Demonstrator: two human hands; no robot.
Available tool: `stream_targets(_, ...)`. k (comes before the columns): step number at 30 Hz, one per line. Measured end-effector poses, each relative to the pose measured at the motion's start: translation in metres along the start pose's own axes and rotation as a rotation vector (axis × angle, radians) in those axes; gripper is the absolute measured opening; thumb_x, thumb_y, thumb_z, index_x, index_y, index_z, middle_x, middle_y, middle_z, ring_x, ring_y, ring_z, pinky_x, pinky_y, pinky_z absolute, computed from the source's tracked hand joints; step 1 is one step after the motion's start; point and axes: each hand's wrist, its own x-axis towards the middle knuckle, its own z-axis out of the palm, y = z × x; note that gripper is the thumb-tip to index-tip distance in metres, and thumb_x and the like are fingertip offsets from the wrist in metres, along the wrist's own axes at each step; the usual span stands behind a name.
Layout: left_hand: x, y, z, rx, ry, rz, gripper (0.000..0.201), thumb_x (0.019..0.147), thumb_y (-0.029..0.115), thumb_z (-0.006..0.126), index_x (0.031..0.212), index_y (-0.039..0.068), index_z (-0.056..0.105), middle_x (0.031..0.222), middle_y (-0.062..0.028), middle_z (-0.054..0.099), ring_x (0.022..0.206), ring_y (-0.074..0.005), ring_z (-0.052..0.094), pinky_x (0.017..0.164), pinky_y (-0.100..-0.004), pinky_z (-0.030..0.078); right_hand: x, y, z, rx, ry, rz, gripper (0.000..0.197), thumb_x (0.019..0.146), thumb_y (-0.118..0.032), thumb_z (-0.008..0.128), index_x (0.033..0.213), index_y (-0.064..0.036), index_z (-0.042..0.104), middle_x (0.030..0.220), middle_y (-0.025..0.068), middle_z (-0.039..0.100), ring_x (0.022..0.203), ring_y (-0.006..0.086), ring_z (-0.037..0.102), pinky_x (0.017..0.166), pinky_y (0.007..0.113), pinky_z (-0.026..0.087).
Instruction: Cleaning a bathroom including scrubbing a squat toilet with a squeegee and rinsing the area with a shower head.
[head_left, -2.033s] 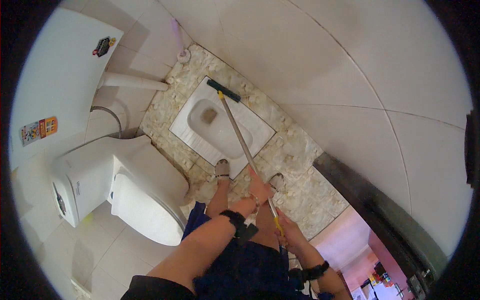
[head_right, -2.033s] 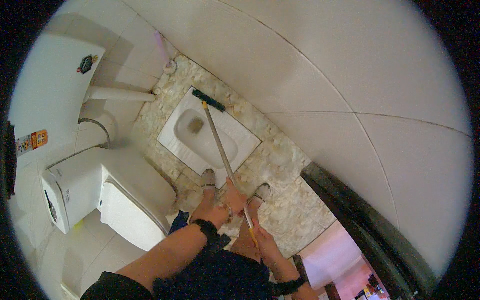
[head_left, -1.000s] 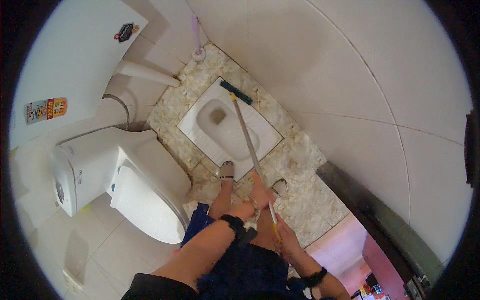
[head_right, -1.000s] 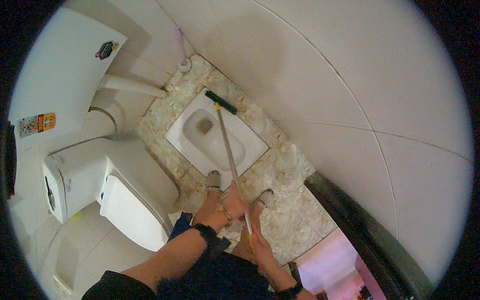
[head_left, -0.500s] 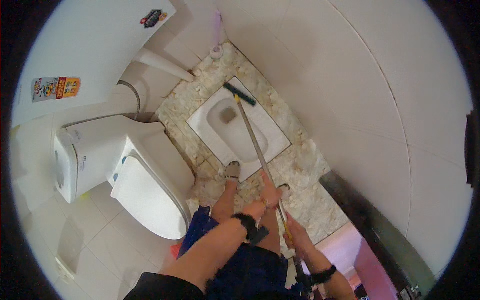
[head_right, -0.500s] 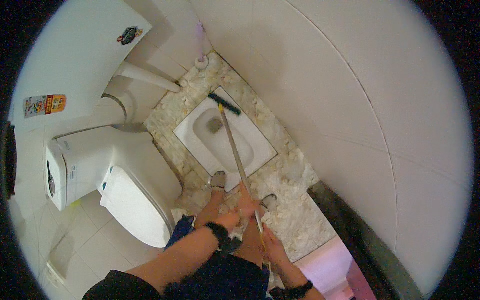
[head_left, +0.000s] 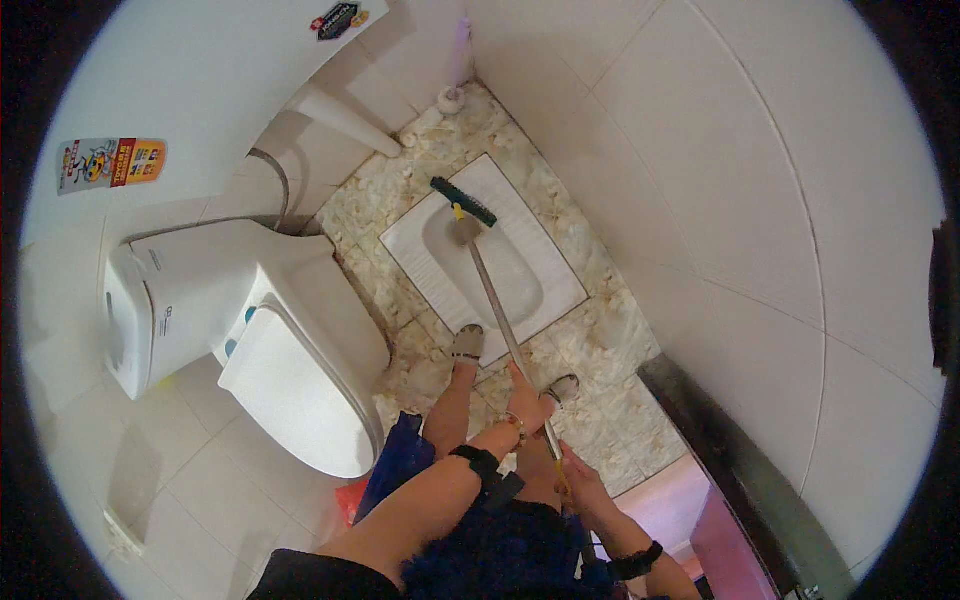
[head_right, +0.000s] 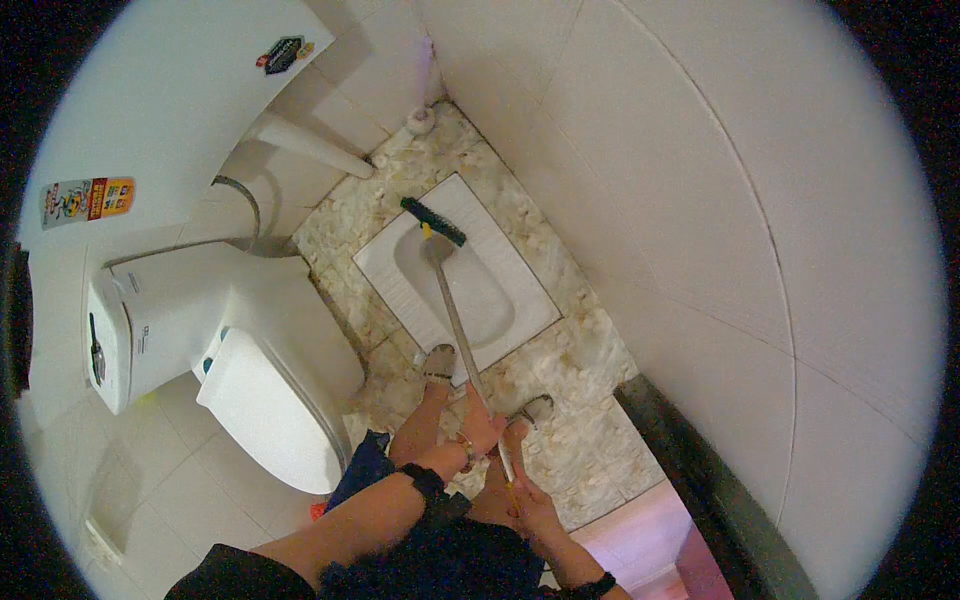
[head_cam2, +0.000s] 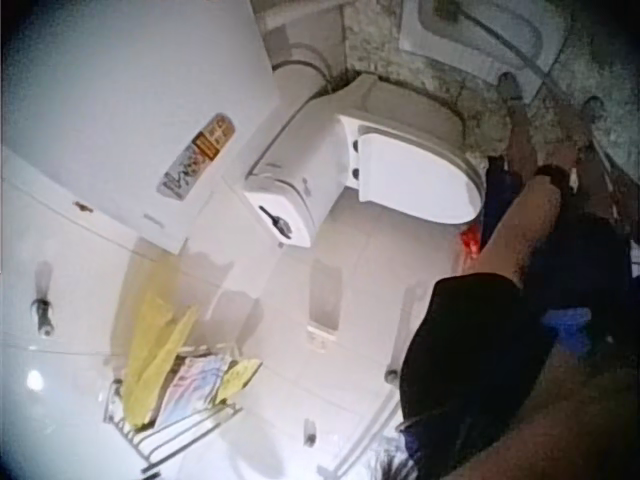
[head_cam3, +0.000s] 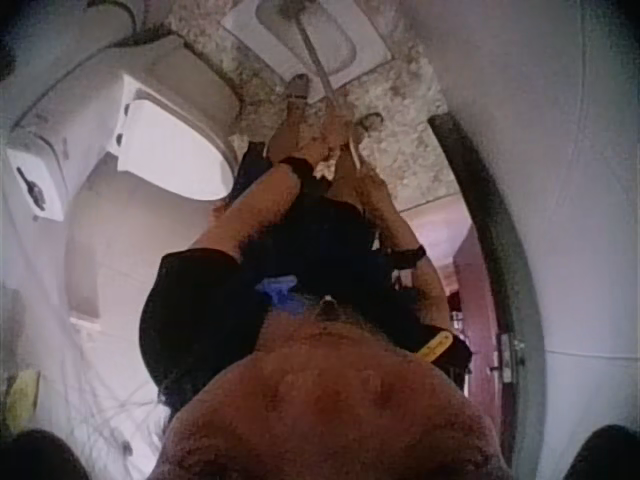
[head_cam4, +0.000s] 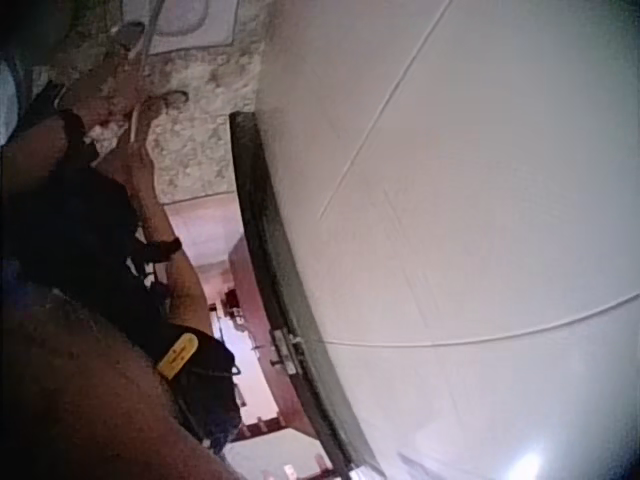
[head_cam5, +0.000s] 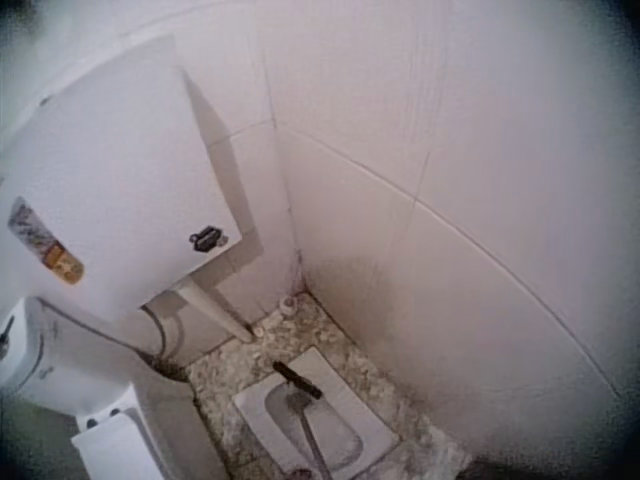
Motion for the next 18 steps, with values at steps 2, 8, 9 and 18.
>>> stream_targets(2, -0.005, 0.005, -0.006, 0.04, 0.04, 0.045, 0.092, 0.068, 0.011, 0.055, 0.13, 0.0, -0.012, 0.085, -0.0252, 0.057, 0.074, -0.035, 0.058, 0.061, -0.0386, 0.047, 0.005, -0.019, 0.005, -0.123, 0.07, 0.058, 0.043, 0.088, -0.035, 0.042, 0.129, -0.0218, 0.036, 0.068, -0.0015, 0.045, 0.049, 0.0041, 0.036, 0.04, 0.019, 0.028)
stream_targets(8, 0.06, 0.092, -0.098, -0.102, -0.377, -0.489, 0.09, 0.078, 0.015, 0.05, 0.124, -0.002, -0.026, 0.076, -0.0258, 0.057, 0.066, -0.0349, 0.058, 0.06, -0.0394, 0.048, 0.051, -0.069, 0.019, -0.265, -0.007, -0.08, 0.043, 0.088, -0.033, 0.042, 0.128, -0.0213, 0.036, 0.064, -0.0014, 0.045, 0.048, 0.0048, 0.036, 0.04, 0.018, 0.03)
stream_targets(9, 0.052, 0.093, -0.107, -0.041, -0.388, -0.495, 0.091, 0.078, 0.016, 0.051, 0.124, -0.002, -0.026, 0.076, -0.0254, 0.057, 0.064, -0.0338, 0.058, 0.059, -0.0391, 0.049, 0.052, -0.057, 0.021, -0.273, -0.011, -0.082, 0.043, 0.088, -0.033, 0.042, 0.128, -0.0213, 0.036, 0.064, -0.0014, 0.045, 0.048, 0.0048, 0.036, 0.04, 0.018, 0.03)
stream_targets(18, 0.055, -0.069, -0.116, -0.118, -0.024, -0.443, 0.031, 0.076, 0.023, 0.05, 0.096, 0.001, 0.042, 0.069, -0.0132, 0.055, 0.062, -0.0267, 0.053, 0.054, -0.0377, 0.042, 0.104, 0.007, 0.058, -0.718, -0.087, -0.612, 0.039, 0.088, -0.026, 0.043, 0.125, -0.0156, 0.041, 0.061, 0.0024, 0.048, 0.051, 0.0095, 0.044, 0.048, 0.026, 0.039)
